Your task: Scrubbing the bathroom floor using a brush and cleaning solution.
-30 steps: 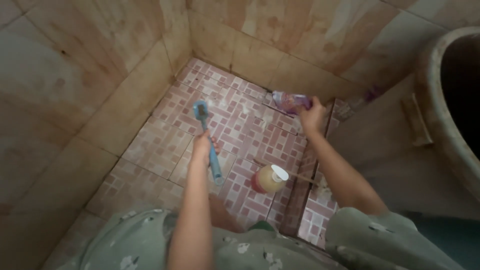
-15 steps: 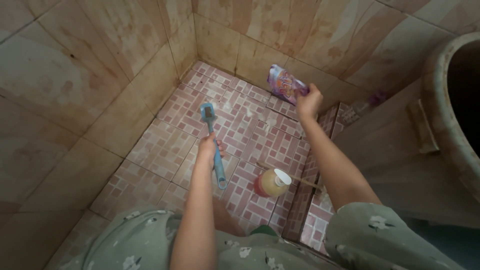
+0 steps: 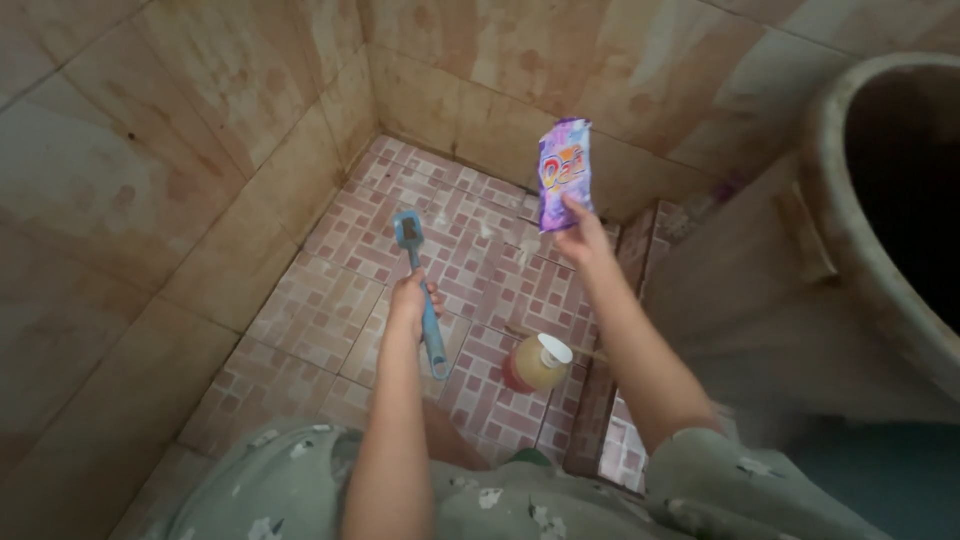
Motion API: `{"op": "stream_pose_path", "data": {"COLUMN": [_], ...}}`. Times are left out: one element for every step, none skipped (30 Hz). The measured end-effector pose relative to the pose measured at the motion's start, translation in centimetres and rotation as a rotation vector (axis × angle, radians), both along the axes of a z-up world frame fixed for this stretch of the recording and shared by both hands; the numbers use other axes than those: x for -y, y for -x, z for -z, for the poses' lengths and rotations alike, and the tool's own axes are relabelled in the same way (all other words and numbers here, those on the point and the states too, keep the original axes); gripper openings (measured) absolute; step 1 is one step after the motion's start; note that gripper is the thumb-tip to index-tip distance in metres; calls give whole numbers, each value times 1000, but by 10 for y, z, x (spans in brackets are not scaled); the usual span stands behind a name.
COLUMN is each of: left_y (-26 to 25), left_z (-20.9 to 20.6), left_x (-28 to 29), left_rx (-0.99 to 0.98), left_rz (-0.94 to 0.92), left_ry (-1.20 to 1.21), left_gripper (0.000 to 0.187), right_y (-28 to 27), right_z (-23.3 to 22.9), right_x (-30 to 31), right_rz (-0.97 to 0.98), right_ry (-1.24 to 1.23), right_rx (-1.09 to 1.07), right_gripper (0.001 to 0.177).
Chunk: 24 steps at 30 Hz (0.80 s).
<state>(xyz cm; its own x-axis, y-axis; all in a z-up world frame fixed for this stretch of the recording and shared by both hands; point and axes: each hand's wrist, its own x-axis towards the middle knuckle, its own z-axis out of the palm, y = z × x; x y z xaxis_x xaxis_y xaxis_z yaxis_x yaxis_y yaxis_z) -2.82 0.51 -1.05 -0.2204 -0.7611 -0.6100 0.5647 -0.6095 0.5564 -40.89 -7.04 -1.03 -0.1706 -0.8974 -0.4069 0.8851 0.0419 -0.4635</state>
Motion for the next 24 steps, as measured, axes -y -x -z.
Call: {"op": "stream_pose_path", "data": {"left_y": [1,3,5,8,11,13,16,20,23,21,24,27,26,26,22,24,23,22,21,20,21,24,23,22], "left_z": [5,9,14,8,3,-2,2,7,12,24,36,48,43,38,33,19,4,-11,-9,-7,-6,-12,-21,-29], "left_x": [2,5,6,6,5,3,7,10,11,18,24,29,28,27,26,20,14,8,9,9,11,4,0,-4], "left_rx": [2,-34,-66,-61,-42,-22,-18,-23,-26,-19,-22,-25,-24,-38,-51,-49,-19,11,10,-10,-32,-35,-24,-13], "left_rz": [16,12,13,35,34,32,60,69,80,110,133,156,183,195,200,221,199,177,192,210,223,235,235,235], "left_ry": [2,-19,-41,-39,-35,-30,-30,-29,-29,-32,-7,18,15,19,23,19,12,6,2,-1,-2,-3,9,21], "left_gripper": [30,31,32,32,29,26,26,27,28,28,26,25,25,28,32,32,27,23,23,25,28,28,27,26], "right_y": [-12,-24,-36,-37,-39,-41,-29,-17,-7,-10,-10,-10,-20,-30,-42,-48,-55,-62,-60,-58,-54,-51,-49,-48], "right_z": [-22,-44,-66,-76,-86,-96,-89,-82,-72,-80,-89,-98,-121,-144,-166,-178,-191,-204,-200,-197,-195,-196,-198,-199], "right_x": [-22,-43,-67,-79,-94,-109,-115,-121,-131,-146,-162,-179,-199,-218,-235,-252,-267,-281,-294,-308,-319,-335,-347,-358], "right_rz": [16,11,11,33,33,34,62,29,-1,30,2,-26,1,-2,-13,7,12,17,31,41,47,57,79,102], "right_ry": [2,31,62,66,82,98,101,90,76,74,67,57,53,76,97,90,91,90,81,49,20,15,-5,-25], "right_rx": [2,90,180,184,184,184,186,116,49,55,-41,-137,-136,-243,-349,-347,-450,-554,-555,-613,-673,-675,-654,-632], "right_gripper": [35,35,37,37,39,43,43,38,34,34,30,27,27,28,30,30,34,38,38,40,41,41,41,40]}}
